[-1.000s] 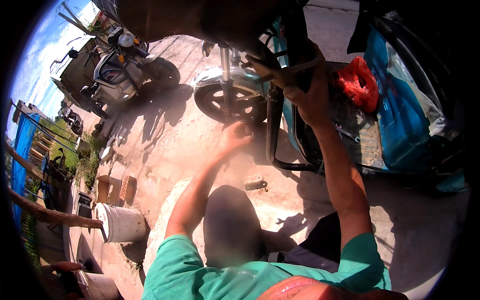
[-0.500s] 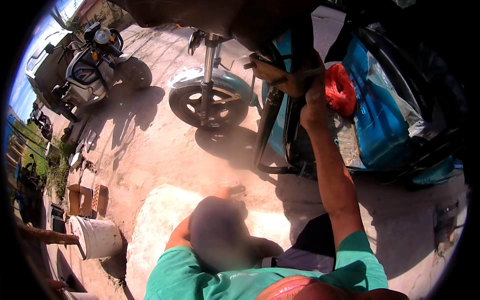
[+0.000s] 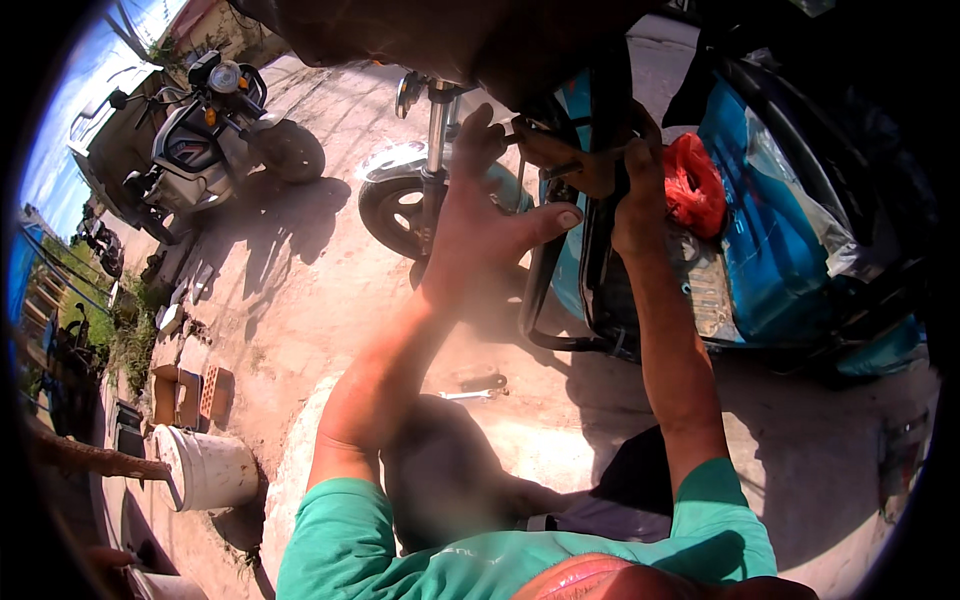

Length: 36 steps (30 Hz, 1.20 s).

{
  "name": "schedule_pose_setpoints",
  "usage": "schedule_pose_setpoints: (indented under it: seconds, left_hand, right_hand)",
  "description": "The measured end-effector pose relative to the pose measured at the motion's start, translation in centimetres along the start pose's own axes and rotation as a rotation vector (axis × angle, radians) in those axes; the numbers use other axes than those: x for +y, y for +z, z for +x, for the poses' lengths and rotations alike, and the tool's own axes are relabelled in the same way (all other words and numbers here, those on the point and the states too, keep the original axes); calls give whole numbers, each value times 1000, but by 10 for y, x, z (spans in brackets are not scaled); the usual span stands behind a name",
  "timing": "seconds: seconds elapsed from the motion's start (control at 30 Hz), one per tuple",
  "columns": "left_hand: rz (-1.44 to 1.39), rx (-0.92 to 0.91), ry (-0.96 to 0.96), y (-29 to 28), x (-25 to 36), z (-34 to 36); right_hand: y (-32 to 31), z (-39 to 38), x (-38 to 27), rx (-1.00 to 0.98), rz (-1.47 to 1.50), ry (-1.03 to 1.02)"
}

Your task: The person repairs a motorized tricycle by removing a metal bracket with a wrench and then picking up and handling a black rubber tire tube.

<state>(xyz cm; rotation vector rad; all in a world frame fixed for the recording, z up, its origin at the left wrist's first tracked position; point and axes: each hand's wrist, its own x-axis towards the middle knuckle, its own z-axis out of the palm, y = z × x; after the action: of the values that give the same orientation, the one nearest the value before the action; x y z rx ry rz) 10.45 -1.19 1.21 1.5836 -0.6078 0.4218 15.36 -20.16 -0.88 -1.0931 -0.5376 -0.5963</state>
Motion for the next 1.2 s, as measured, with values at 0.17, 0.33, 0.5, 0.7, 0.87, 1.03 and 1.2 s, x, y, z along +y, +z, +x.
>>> schedule_pose_setpoints:
  seconds: [0.17,0.33,0.5,0.7,0.87,1.03,1.2]
  left_hand:
    - [-22,29,34,25,14,8]
    - [-30,136,-3,47,23,15]
    - [-89,159,15,43,26,13]
    - [-192,377,-3,-18,42,-17]
    - [-189,54,-108,-75,-8,-87]
    - [-115,-236,-717,-96,-102,-192]
    - [-427,-255,-961,-85,-191,-292]
  right_hand:
    - [10,-2,-3,-8,-9,18]
    - [6,-3,-5,-15,12,41]
    - [5,-2,-5,-25,-49,-29]
    - [8,-2,6,-9,-192,-112]
    - [5,0,2,-16,-296,-38]
    - [-5,-2,8,-6,-367,-53]
    - [-1,-4,1,28,-11,101]
